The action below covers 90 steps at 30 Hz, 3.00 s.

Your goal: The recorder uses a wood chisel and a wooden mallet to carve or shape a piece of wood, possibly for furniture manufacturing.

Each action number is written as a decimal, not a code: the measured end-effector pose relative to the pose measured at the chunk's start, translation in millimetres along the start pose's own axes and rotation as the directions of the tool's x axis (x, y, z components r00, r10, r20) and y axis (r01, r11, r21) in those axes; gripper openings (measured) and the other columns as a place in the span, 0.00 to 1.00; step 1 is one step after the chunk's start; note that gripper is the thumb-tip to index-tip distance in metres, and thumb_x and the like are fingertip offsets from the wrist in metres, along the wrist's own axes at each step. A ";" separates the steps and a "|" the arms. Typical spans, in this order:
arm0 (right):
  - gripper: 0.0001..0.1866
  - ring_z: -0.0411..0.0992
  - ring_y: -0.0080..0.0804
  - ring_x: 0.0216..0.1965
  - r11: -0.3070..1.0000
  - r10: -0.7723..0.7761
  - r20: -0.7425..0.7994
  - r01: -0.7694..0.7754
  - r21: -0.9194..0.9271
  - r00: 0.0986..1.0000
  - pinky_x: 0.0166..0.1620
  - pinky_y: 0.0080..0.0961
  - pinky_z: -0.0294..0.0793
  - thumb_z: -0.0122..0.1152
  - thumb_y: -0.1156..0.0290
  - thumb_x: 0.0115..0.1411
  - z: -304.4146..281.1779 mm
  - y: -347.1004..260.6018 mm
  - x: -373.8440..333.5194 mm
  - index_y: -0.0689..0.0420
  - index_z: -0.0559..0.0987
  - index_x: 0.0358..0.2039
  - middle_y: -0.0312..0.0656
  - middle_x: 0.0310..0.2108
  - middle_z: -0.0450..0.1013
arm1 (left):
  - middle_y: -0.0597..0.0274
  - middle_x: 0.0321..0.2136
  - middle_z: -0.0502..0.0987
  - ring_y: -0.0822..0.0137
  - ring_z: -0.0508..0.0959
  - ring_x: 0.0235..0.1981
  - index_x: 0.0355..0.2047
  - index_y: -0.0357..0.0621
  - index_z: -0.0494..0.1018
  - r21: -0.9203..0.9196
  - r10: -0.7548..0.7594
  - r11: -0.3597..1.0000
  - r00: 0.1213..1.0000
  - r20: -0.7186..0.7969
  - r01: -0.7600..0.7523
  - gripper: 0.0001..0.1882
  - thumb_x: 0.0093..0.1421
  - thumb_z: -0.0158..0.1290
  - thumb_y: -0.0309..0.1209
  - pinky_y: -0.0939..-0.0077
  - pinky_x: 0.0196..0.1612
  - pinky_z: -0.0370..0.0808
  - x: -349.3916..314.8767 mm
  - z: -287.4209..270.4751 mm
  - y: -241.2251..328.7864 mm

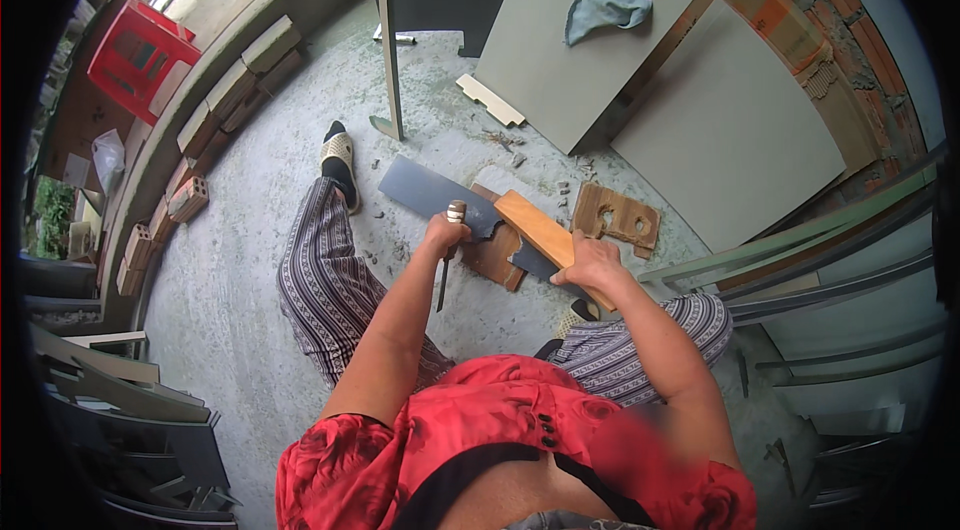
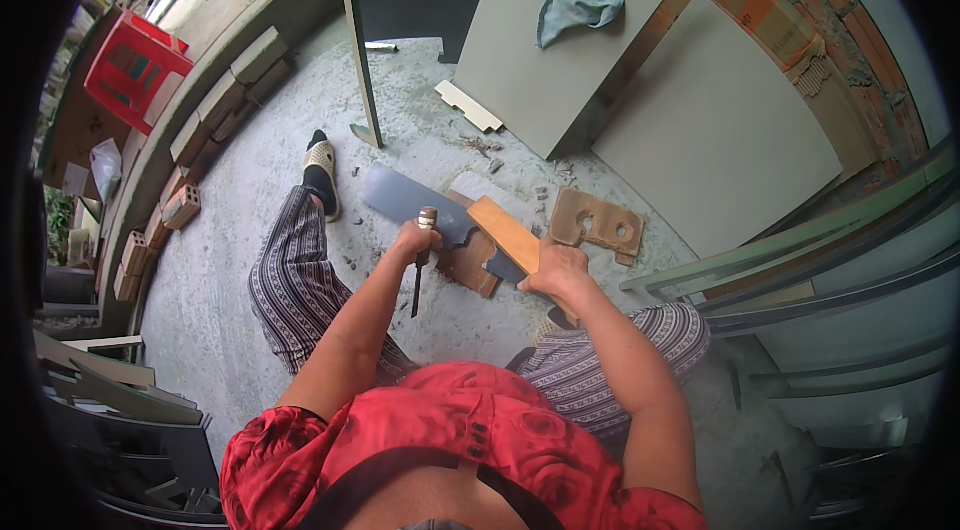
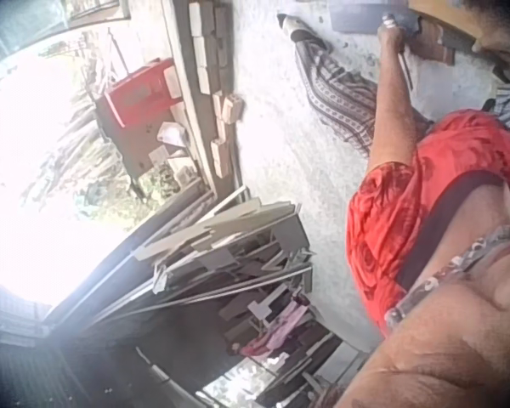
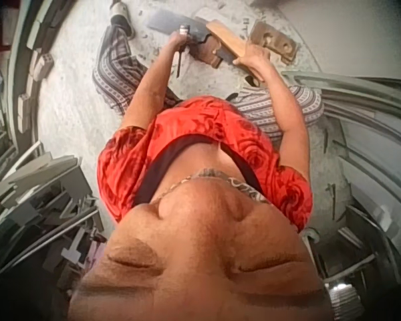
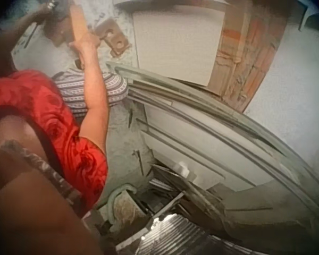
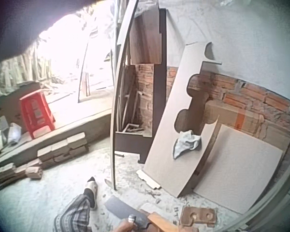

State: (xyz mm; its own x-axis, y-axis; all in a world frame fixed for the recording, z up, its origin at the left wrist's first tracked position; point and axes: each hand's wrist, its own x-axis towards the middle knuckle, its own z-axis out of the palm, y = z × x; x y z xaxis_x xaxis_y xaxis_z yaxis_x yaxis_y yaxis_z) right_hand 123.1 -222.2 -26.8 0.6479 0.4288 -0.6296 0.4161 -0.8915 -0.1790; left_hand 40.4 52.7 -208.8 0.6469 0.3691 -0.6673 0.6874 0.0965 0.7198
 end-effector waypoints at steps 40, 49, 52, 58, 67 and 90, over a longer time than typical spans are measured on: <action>0.54 0.72 0.47 0.49 0.999 0.002 -0.005 -0.002 -0.052 1.000 0.52 0.36 0.67 0.74 0.44 0.32 9.3 4.8 0.1 0.64 0.64 0.54 0.56 0.46 0.73 | 0.68 0.25 0.73 0.73 0.73 0.29 0.32 0.42 0.70 0.080 0.528 0.846 0.849 0.005 -0.527 0.18 0.40 0.64 0.22 0.75 0.34 0.72 -91.5 -2.1 116.4; 0.51 0.73 0.44 0.47 0.997 -0.021 -0.032 0.018 -0.080 0.999 0.49 0.34 0.71 0.74 0.43 0.31 15.5 10.9 5.8 0.63 0.67 0.52 0.53 0.45 0.74 | 0.69 0.27 0.73 0.74 0.72 0.30 0.31 0.43 0.70 0.071 0.510 0.856 0.859 0.046 -0.512 0.17 0.40 0.63 0.22 0.76 0.36 0.72 -87.1 5.2 109.5; 0.50 0.74 0.45 0.47 0.997 -0.010 -0.014 0.009 -0.077 1.000 0.49 0.34 0.71 0.74 0.43 0.32 12.4 10.0 2.8 0.63 0.67 0.51 0.53 0.45 0.74 | 0.67 0.24 0.73 0.71 0.72 0.27 0.30 0.43 0.70 0.039 0.543 0.836 0.837 0.070 -0.547 0.15 0.41 0.62 0.25 0.74 0.34 0.72 -84.6 6.9 109.0; 0.52 0.72 0.47 0.49 0.999 0.006 0.011 -0.006 -0.042 1.000 0.52 0.35 0.68 0.74 0.44 0.32 3.2 3.7 -0.2 0.65 0.65 0.52 0.56 0.46 0.73 | 0.69 0.27 0.73 0.74 0.72 0.30 0.31 0.43 0.71 0.101 0.525 0.839 0.845 0.105 -0.534 0.16 0.41 0.63 0.25 0.76 0.36 0.72 -83.6 3.5 107.8; 0.51 0.70 0.45 0.52 0.987 0.123 -0.029 -0.119 0.111 0.992 0.54 0.34 0.68 0.74 0.46 0.33 59.5 28.0 39.1 0.64 0.66 0.53 0.55 0.48 0.72 | 0.58 0.29 0.78 0.65 0.77 0.32 0.35 0.41 0.71 0.144 0.547 0.813 0.825 0.145 -0.564 0.20 0.41 0.63 0.32 0.69 0.39 0.74 -114.4 17.3 120.3; 0.26 0.74 0.25 0.36 0.448 -0.271 -0.653 0.693 0.565 0.707 0.40 0.23 0.73 0.69 0.75 0.45 -23.1 -8.3 -11.4 0.56 0.72 0.46 0.38 0.35 0.74 | 0.52 0.39 0.75 0.54 0.73 0.45 0.33 0.40 0.78 0.844 0.538 0.378 0.832 0.135 -0.381 0.26 0.54 0.55 0.54 0.64 0.49 0.69 -227.0 -127.9 202.9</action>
State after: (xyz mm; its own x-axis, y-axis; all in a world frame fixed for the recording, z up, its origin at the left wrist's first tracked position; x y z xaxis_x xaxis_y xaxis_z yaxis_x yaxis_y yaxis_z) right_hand 127.0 -216.2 -0.6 0.7621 0.6403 0.0966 0.2750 -0.1850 -0.9435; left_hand -9.2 106.7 113.2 0.9526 0.2340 -0.1943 0.2916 -0.8842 0.3650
